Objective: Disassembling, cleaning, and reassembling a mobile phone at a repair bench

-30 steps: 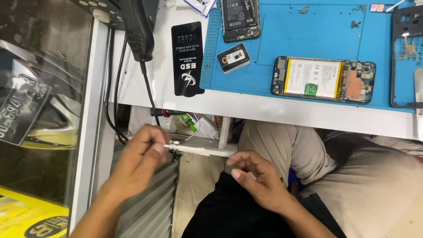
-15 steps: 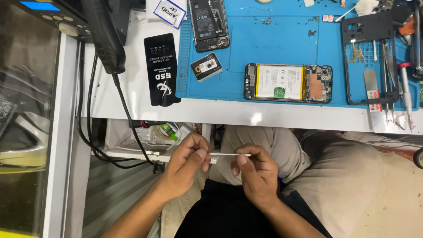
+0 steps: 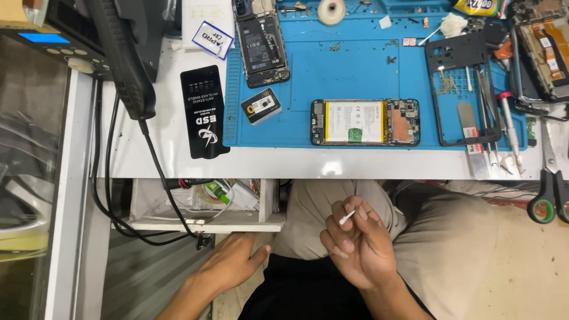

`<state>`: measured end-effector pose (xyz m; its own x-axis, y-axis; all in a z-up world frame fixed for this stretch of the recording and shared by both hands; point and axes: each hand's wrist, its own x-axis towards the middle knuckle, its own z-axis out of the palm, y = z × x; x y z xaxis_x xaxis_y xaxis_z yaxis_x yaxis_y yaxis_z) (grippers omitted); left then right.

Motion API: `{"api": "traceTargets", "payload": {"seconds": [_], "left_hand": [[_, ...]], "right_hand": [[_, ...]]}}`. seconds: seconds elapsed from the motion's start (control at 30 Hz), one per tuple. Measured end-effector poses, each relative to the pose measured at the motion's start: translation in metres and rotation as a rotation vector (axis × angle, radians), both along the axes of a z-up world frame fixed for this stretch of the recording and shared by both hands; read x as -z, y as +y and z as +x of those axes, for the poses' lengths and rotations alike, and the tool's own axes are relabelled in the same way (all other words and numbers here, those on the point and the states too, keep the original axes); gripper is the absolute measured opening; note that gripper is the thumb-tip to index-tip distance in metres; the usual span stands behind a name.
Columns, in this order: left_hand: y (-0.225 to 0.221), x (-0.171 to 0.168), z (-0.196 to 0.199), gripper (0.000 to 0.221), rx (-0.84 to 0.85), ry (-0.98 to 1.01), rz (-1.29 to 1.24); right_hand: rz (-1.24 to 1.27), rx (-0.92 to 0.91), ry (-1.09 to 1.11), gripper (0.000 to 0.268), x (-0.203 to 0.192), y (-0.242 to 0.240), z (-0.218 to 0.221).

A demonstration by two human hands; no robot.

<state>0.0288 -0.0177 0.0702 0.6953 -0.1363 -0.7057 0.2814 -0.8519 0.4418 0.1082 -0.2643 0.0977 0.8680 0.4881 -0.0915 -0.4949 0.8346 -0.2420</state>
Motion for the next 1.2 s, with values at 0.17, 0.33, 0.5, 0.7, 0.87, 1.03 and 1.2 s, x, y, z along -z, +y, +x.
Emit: {"api": "traceTargets", "payload": {"seconds": [0.17, 0.33, 0.5, 0.7, 0.87, 1.03, 1.2], "left_hand": [[-0.008, 0.015, -0.003, 0.052, -0.189, -0.024, 0.079], [-0.005, 0.035, 0.003, 0.049, -0.216, -0.131, 0.109], [0.000, 0.042, 0.033, 0.048, -0.248, -0.274, 0.113], [0.000, 0.038, 0.064, 0.033, -0.275, -0.350, 0.069], [0.002, 0.054, 0.078, 0.038, -0.290, -0.442, 0.112], [0.009, 0.035, 0.088, 0.030, -0.337, -0.309, 0.076], [0.005, 0.027, 0.089, 0.029, -0.328, -0.349, 0.048]], "right_hand": [[0.024, 0.012, 0.047, 0.007, -0.004, -0.008, 0.000], [0.014, 0.048, 0.091, 0.004, 0.010, -0.024, 0.000], [-0.140, 0.224, 0.130, 0.012, 0.028, -0.053, 0.009], [-0.304, 0.374, 0.021, 0.003, 0.017, -0.087, 0.021], [-0.486, 0.534, -0.096, 0.020, 0.010, -0.093, 0.024], [-0.501, 0.537, -0.126, 0.014, 0.020, -0.116, 0.024], [-0.402, 0.556, -0.127, 0.035, 0.025, -0.135, 0.026]]}}
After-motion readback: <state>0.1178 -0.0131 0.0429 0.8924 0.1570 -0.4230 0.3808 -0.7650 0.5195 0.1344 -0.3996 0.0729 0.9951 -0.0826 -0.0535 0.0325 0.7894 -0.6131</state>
